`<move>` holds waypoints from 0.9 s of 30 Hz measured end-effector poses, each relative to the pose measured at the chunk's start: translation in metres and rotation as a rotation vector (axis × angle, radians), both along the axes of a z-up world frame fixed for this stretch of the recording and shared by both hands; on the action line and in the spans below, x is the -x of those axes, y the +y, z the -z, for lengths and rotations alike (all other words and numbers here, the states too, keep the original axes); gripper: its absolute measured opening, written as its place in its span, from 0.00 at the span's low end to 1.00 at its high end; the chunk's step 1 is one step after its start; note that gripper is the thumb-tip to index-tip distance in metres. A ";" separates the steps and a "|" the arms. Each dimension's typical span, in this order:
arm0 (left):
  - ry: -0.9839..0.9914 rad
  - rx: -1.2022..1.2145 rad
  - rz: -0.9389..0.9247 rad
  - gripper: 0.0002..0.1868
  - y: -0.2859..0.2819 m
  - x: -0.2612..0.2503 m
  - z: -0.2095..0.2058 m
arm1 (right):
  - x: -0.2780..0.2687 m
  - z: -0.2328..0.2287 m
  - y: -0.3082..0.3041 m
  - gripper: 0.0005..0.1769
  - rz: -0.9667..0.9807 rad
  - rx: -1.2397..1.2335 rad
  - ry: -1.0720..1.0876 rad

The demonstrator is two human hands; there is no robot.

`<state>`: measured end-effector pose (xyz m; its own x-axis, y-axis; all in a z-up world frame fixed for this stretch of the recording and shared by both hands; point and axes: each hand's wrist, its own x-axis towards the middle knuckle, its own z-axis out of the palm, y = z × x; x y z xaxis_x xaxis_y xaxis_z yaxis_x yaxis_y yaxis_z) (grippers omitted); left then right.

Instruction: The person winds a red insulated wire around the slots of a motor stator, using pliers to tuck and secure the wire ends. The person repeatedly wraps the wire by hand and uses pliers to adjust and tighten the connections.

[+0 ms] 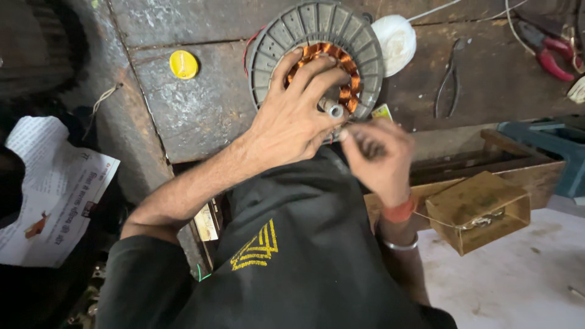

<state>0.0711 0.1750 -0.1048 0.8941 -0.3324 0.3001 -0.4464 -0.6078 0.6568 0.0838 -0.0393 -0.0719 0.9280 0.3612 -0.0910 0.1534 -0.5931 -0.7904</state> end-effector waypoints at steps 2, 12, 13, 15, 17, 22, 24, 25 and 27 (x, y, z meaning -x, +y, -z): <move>0.011 0.004 -0.001 0.11 0.000 0.002 0.000 | 0.007 -0.002 0.001 0.06 -0.041 -0.020 -0.007; -0.027 0.061 -0.025 0.09 -0.001 0.002 0.000 | 0.008 0.004 -0.001 0.06 0.050 -0.033 0.030; -0.021 0.070 -0.023 0.09 -0.002 0.003 0.000 | 0.015 0.004 -0.002 0.07 0.029 -0.047 0.046; -0.023 0.065 -0.040 0.10 -0.004 0.005 0.000 | 0.027 0.005 -0.003 0.08 0.018 -0.068 -0.042; -0.024 0.062 -0.055 0.10 -0.005 0.006 0.000 | 0.033 0.005 -0.001 0.09 0.008 -0.068 -0.151; -0.034 0.092 -0.032 0.11 -0.001 0.007 0.002 | 0.037 0.010 0.009 0.10 0.038 -0.044 -0.309; -0.021 0.127 -0.031 0.10 0.000 0.008 0.004 | 0.041 0.011 0.012 0.10 0.065 -0.081 -0.293; -0.016 0.141 -0.032 0.10 0.000 0.008 0.005 | 0.043 0.012 0.013 0.10 0.077 -0.102 -0.285; -0.011 0.162 -0.034 0.10 0.001 0.008 0.006 | 0.046 0.013 0.014 0.09 0.098 -0.102 -0.276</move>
